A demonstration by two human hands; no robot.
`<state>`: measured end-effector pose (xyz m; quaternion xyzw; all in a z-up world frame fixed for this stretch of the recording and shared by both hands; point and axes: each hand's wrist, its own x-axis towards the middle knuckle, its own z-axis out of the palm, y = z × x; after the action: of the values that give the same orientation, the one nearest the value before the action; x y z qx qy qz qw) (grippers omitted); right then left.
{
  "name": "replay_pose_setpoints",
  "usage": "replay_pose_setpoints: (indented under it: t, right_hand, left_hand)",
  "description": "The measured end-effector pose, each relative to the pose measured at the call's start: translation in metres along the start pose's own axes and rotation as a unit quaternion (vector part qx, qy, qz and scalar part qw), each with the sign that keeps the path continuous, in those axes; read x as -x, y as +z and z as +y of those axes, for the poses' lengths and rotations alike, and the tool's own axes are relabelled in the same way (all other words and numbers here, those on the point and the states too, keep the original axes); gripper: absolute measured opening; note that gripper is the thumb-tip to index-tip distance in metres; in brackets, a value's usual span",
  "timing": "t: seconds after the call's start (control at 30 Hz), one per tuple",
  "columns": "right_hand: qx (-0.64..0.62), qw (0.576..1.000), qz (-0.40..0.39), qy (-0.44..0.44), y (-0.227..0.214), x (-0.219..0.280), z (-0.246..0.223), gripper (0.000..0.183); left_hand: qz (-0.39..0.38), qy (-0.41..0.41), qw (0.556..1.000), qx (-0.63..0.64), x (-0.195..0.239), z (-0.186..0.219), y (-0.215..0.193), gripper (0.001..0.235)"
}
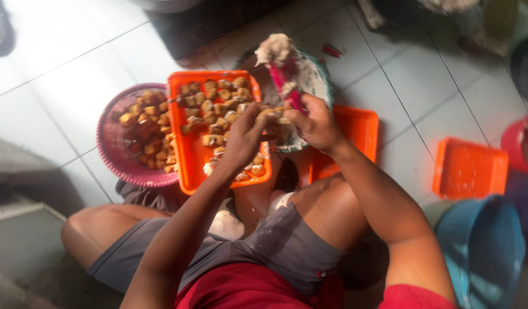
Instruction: The person sits on the floor and uses a pink spatula to scoop batter from a bowl, coating small fried food pieces held in the left hand. Coated pieces are placed into an orange tray, while uncoated pieces are taken from a pink basket.
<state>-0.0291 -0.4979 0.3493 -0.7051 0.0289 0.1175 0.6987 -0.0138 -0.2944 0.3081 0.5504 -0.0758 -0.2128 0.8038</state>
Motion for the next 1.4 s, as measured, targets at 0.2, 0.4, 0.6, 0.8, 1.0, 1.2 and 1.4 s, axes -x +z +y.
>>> replay_pose_setpoints:
  t: [0.2,0.4,0.6,0.8,1.0,1.2,1.4]
  right_hand:
    - [0.052,0.998,0.039,-0.025,0.012,0.002,-0.011,0.024]
    - [0.028,0.999,-0.024,0.018,0.015,0.018,-0.022,0.045]
    - [0.197,0.978,0.003,-0.067,0.027,0.023,-0.026,0.039]
    - [0.33,0.912,0.036,-0.24,0.032,0.025,-0.036,0.026]
    - [0.424,0.869,0.125,-0.223,0.027,0.031,-0.043,0.027]
    - [0.47,0.812,0.157,-0.308,0.031,0.042,-0.038,0.02]
    - [0.51,0.786,0.138,-0.321,0.023,0.044,-0.04,0.022]
  left_hand:
    - [0.024,-0.04,0.995,0.092,-0.01,0.006,-0.009,0.019]
    - [0.232,0.021,0.965,0.122,-0.019,0.026,-0.017,0.02]
    - [0.236,0.105,0.96,-0.11,0.008,0.046,0.009,0.03]
    - [0.213,0.303,0.821,-0.435,0.024,0.034,0.01,0.052]
    - [-0.036,0.143,0.98,0.136,0.017,0.022,-0.007,0.06]
    - [0.14,0.155,0.978,-0.023,0.021,0.037,-0.005,0.047]
    - [0.171,0.26,0.947,-0.076,0.022,0.056,-0.02,0.039]
